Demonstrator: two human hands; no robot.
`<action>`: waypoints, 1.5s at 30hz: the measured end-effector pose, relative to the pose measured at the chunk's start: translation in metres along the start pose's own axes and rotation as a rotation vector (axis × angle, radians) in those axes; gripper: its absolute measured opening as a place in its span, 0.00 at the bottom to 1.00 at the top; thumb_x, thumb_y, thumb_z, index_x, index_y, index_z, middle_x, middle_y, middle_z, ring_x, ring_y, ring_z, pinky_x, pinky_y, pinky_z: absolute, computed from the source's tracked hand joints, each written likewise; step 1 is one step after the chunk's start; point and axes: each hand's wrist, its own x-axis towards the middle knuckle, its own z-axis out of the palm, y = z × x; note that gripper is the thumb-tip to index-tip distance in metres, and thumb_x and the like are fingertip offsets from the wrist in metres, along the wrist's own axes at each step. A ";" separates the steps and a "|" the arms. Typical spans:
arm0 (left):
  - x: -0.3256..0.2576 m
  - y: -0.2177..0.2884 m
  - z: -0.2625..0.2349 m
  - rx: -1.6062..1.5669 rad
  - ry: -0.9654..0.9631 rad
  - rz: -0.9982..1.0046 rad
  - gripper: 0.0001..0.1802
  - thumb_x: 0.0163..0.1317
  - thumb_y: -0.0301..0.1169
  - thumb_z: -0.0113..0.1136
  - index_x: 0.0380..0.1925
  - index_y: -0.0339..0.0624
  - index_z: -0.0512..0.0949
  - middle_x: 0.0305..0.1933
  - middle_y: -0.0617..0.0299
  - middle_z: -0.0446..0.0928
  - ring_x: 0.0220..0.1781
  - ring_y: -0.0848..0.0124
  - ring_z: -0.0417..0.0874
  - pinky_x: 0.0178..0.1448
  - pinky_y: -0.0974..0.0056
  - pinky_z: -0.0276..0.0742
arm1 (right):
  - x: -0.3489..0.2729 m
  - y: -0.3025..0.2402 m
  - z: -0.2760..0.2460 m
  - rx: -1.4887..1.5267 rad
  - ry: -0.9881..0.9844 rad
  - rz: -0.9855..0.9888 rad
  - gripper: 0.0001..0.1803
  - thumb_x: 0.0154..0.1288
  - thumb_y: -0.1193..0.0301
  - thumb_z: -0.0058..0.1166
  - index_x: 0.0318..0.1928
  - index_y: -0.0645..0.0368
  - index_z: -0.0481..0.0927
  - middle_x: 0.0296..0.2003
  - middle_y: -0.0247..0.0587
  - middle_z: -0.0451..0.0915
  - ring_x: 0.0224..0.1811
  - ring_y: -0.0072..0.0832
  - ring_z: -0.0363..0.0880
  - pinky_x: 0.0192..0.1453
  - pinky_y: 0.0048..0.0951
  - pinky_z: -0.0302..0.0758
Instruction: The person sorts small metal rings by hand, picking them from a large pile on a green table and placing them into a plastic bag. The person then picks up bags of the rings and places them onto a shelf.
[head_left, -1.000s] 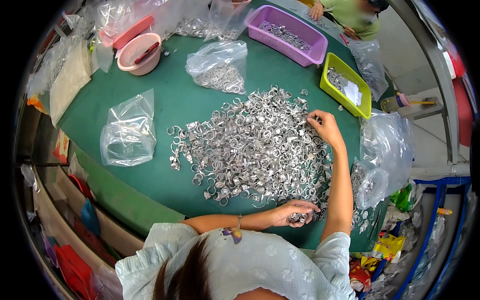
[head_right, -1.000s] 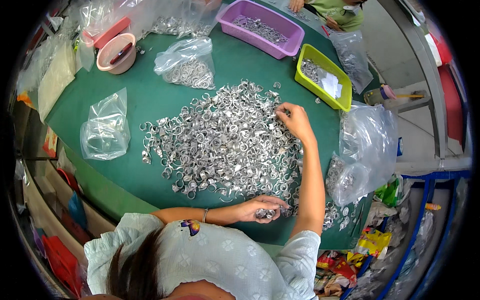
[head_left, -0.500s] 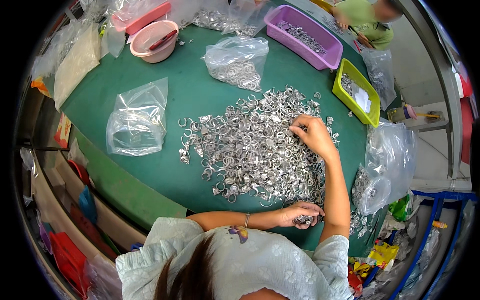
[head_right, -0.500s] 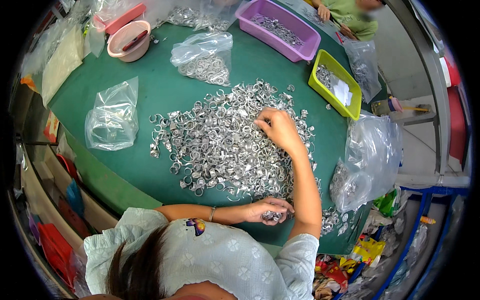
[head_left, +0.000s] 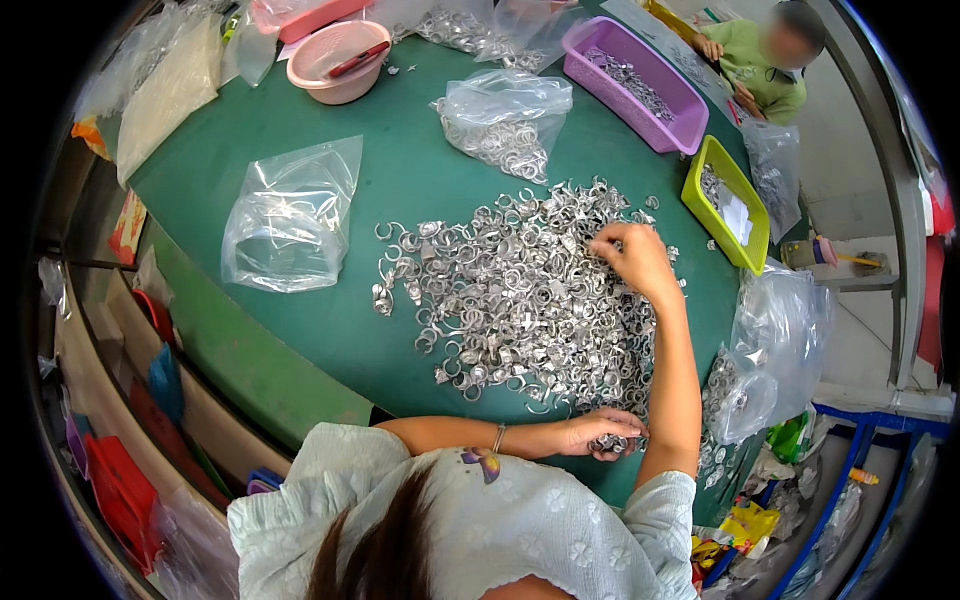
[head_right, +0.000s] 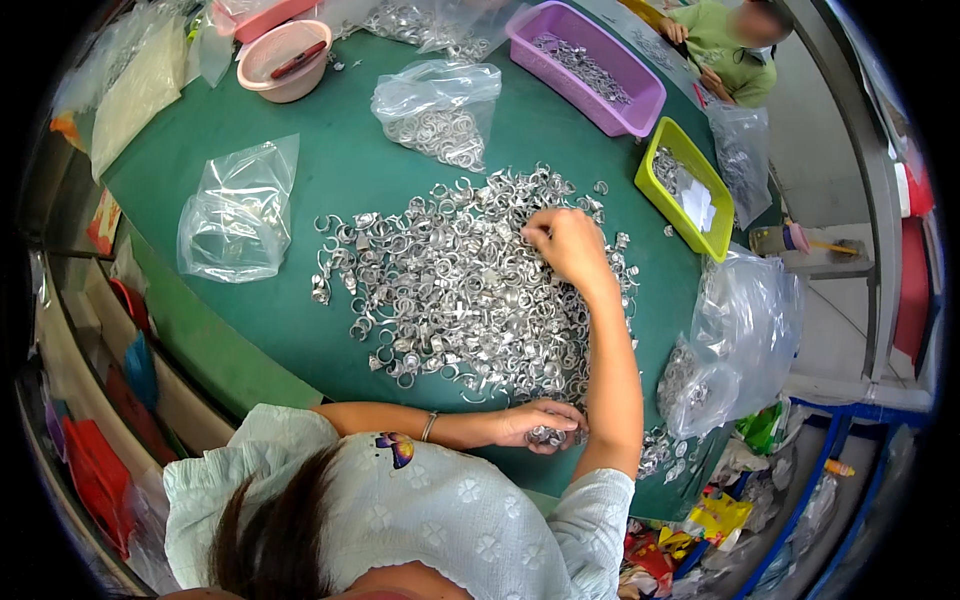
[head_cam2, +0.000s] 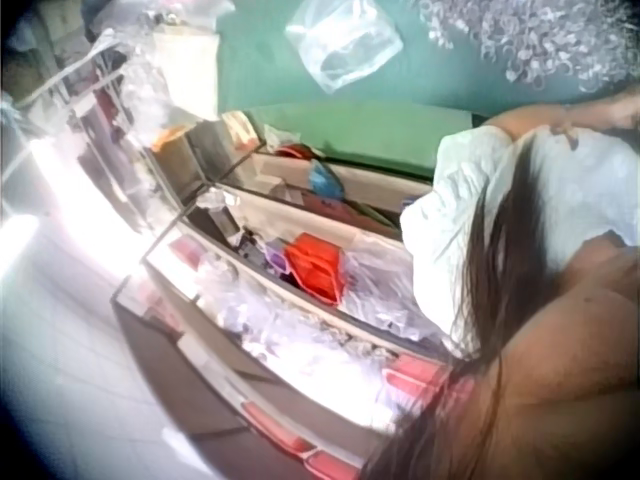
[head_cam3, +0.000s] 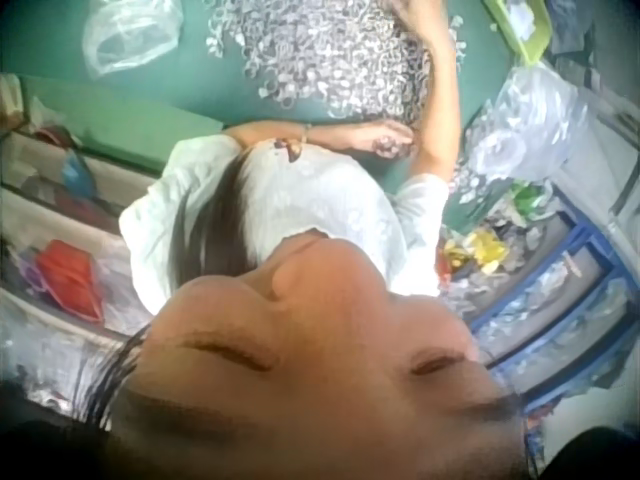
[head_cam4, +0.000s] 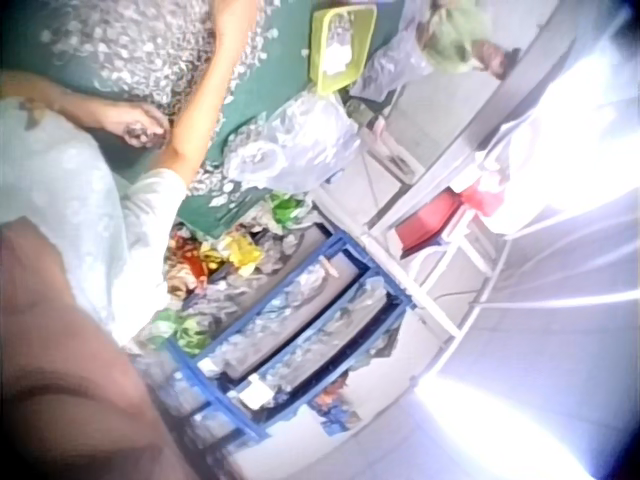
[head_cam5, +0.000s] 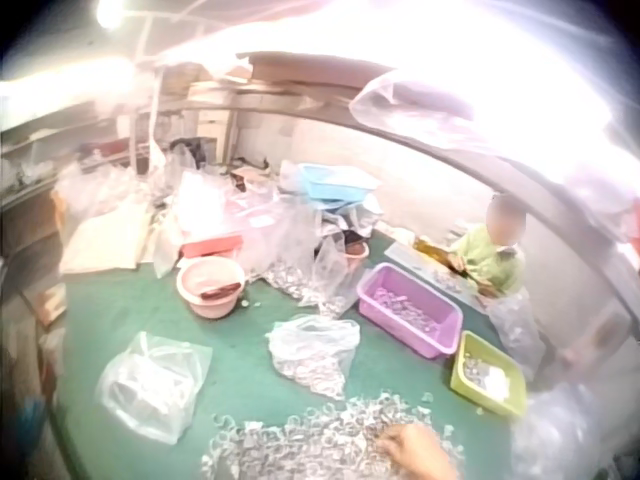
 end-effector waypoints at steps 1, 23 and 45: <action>0.000 0.000 0.000 0.000 -0.003 0.000 0.14 0.64 0.36 0.52 0.45 0.41 0.71 0.29 0.60 0.73 0.18 0.77 0.68 0.16 0.75 0.55 | 0.004 -0.002 0.003 0.029 0.143 -0.037 0.06 0.54 0.70 0.58 0.33 0.54 0.83 0.33 0.40 0.80 0.33 0.41 0.79 0.37 0.39 0.73; 0.002 -0.005 0.000 0.076 0.034 -0.033 0.14 0.62 0.38 0.55 0.42 0.41 0.73 0.28 0.63 0.74 0.19 0.77 0.72 0.16 0.75 0.58 | 0.001 -0.049 0.035 -0.228 0.070 -0.220 0.10 0.53 0.69 0.59 0.38 0.56 0.80 0.36 0.40 0.77 0.32 0.42 0.78 0.36 0.40 0.74; 0.004 -0.011 0.001 0.208 0.033 -0.077 0.13 0.60 0.39 0.56 0.36 0.40 0.75 0.26 0.63 0.75 0.19 0.76 0.73 0.16 0.73 0.62 | -0.021 -0.032 0.018 -0.098 0.194 -0.097 0.10 0.54 0.72 0.59 0.39 0.58 0.78 0.39 0.41 0.77 0.35 0.43 0.78 0.37 0.37 0.74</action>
